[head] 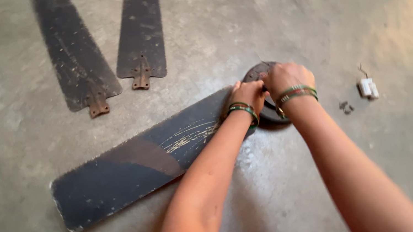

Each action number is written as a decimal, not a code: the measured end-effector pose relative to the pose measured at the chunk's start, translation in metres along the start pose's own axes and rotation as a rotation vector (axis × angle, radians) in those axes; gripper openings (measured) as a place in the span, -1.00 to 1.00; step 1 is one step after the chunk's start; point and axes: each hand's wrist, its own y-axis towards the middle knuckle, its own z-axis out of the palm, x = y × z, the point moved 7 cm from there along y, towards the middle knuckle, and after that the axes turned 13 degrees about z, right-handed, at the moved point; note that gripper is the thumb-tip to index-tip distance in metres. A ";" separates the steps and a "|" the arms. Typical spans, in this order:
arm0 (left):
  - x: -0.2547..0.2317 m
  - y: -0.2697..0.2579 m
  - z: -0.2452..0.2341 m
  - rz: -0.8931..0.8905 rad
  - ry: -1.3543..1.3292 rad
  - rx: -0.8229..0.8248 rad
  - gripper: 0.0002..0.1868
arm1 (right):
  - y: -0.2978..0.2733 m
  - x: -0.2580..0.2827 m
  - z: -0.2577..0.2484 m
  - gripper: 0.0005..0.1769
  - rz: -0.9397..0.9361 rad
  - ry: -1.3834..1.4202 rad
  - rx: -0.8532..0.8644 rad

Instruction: The person uses a screwdriver to remove screws and detach three fan blades from the central motor housing. The blades and motor are then laid out separately on the floor.

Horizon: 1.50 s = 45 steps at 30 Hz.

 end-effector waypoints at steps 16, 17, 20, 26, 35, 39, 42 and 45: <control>-0.025 -0.008 -0.024 -0.091 -0.013 -0.014 -0.85 | -0.051 -0.042 -0.025 -0.62 0.008 0.501 -0.416; -0.029 -0.007 -0.029 -0.067 0.025 -0.005 -0.84 | -0.051 -0.042 -0.024 -0.65 0.012 0.468 -0.414; -0.037 -0.006 -0.039 -0.116 -0.108 0.045 -0.69 | -0.044 -0.047 -0.024 -0.76 0.021 0.448 -0.354; -0.059 0.002 -0.060 0.016 -0.055 0.071 -0.70 | -0.058 -0.042 -0.029 -0.78 -0.153 0.612 -0.407; -0.063 -0.003 -0.057 -0.063 -0.106 -0.082 -0.63 | -0.065 -0.051 -0.033 -0.86 -0.012 0.777 -0.521; -0.067 -0.003 -0.051 -0.077 -0.173 -0.096 -0.65 | -0.064 -0.057 -0.031 -0.90 -0.038 0.803 -0.537; -0.068 0.007 -0.056 0.047 -0.201 -0.100 -0.61 | -0.057 -0.059 -0.032 -0.90 -0.111 0.779 -0.517; -0.066 0.015 -0.060 0.111 -0.151 -0.104 -0.63 | -0.054 -0.057 -0.032 -0.86 -0.185 0.813 -0.465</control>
